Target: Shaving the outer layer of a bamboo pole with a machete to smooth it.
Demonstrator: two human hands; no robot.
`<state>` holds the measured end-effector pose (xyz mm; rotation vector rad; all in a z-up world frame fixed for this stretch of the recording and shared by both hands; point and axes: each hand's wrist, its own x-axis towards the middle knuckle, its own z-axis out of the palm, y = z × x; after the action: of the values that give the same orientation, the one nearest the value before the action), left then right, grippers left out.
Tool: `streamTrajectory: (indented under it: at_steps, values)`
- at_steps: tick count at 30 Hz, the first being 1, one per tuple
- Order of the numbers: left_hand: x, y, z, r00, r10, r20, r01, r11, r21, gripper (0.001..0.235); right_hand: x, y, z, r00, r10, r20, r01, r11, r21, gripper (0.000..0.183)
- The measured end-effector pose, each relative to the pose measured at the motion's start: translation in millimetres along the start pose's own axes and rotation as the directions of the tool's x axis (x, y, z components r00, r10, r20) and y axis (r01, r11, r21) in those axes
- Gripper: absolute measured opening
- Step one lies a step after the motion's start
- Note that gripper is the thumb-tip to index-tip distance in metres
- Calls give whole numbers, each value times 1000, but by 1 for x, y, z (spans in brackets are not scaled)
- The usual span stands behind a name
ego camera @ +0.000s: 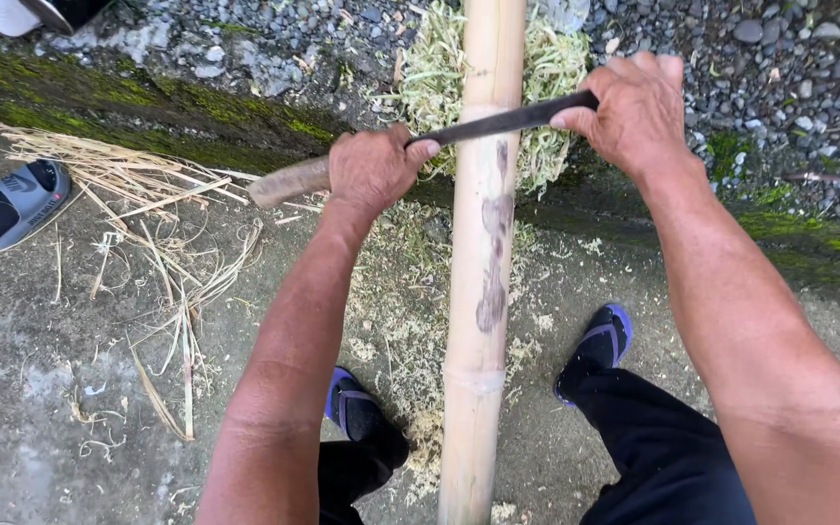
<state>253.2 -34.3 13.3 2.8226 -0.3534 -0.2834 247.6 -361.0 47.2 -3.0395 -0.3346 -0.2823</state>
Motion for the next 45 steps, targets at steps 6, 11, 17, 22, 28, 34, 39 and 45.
streamTrajectory:
  at_steps: [6,11,17,22,28,34,39,45]
  values:
    - [-56,-12,4,975,182,-129,-164,976,142,44,-74,10,30,960,-180,-216,150,977,-152,24]
    - [-83,-34,0,997,72,5,-72,987,142,33,-130,-10,54,957,-79,-279,75,997,-24,26]
    - [-69,-22,-14,1000,-8,-9,11,951,308,41,-135,-38,65,917,134,-377,-83,986,147,46]
    - [-24,-16,-25,995,25,-101,14,928,372,39,-85,-9,74,899,195,-391,-94,960,264,56]
    - [-35,-13,-23,999,21,-49,-3,940,342,36,-105,-16,74,897,222,-383,-105,947,304,63]
    - [-11,-15,-22,998,-67,-5,64,942,330,41,-68,-2,73,895,233,-379,-124,949,291,58]
    - [-25,1,-40,994,-104,28,94,966,241,40,-78,1,72,893,171,-417,-39,951,307,57]
    - [-14,-14,-21,997,-67,-47,78,947,312,33,-61,3,72,908,205,-364,-81,941,328,48]
